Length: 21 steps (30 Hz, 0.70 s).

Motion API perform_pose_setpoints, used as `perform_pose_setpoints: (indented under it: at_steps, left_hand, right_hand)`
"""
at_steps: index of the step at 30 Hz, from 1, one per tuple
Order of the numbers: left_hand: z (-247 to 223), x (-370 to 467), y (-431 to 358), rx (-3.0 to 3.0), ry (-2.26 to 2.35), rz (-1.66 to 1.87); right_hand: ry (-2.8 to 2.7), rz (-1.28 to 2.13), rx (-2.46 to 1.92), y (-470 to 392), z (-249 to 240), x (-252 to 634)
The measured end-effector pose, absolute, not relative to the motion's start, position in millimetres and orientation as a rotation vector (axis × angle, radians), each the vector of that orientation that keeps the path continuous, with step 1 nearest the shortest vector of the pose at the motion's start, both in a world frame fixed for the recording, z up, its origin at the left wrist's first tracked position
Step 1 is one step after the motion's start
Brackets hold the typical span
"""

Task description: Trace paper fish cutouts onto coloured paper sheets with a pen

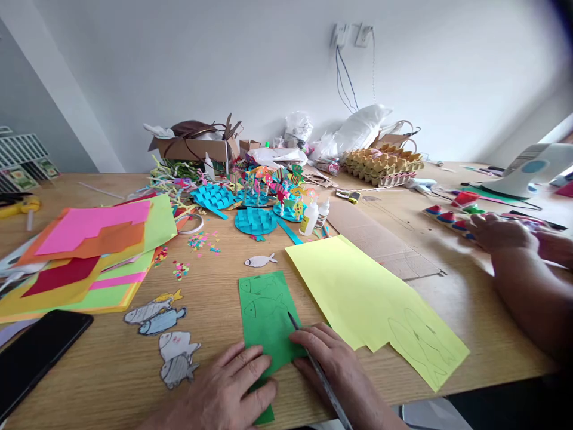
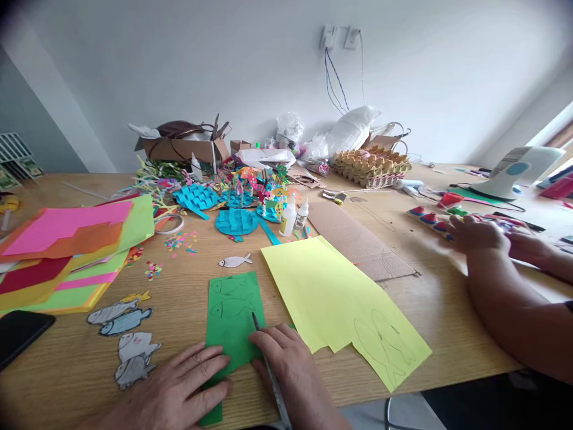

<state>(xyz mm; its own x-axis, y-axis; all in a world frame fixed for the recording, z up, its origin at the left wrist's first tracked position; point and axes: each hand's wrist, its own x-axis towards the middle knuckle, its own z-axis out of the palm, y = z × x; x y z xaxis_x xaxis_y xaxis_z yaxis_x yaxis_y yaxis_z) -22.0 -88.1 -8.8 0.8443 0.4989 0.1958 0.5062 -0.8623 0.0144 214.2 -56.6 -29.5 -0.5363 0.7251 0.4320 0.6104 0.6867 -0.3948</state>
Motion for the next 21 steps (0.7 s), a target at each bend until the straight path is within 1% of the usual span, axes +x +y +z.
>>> perform_pose_setpoints:
  at_steps: [3,6,10,13,17,21]
  left_hand:
    - [4,-24,-88,-3.008,-0.87,-0.312]
    - [21,-28,-78,-3.019,-1.056,-0.302]
    - [38,-46,-42,-2.915,-1.211,-0.228]
    - [45,-65,-9,-2.827,-1.473,-0.104]
    - [50,-73,26,-2.826,-1.522,-0.071]
    - [46,-49,55,-2.88,-1.513,0.021]
  right_hand:
    - [-2.331,0.26,-0.992,-55,-30,215]
    - [-2.312,0.234,-0.943,-55,-30,216]
    - [-2.305,0.19,-0.906,-55,-29,217]
    - [-2.293,0.178,-0.902,-55,-26,218]
    - [-2.263,0.184,-0.911,-56,-24,219]
    - [-2.276,0.239,-0.934,-57,-26,220]
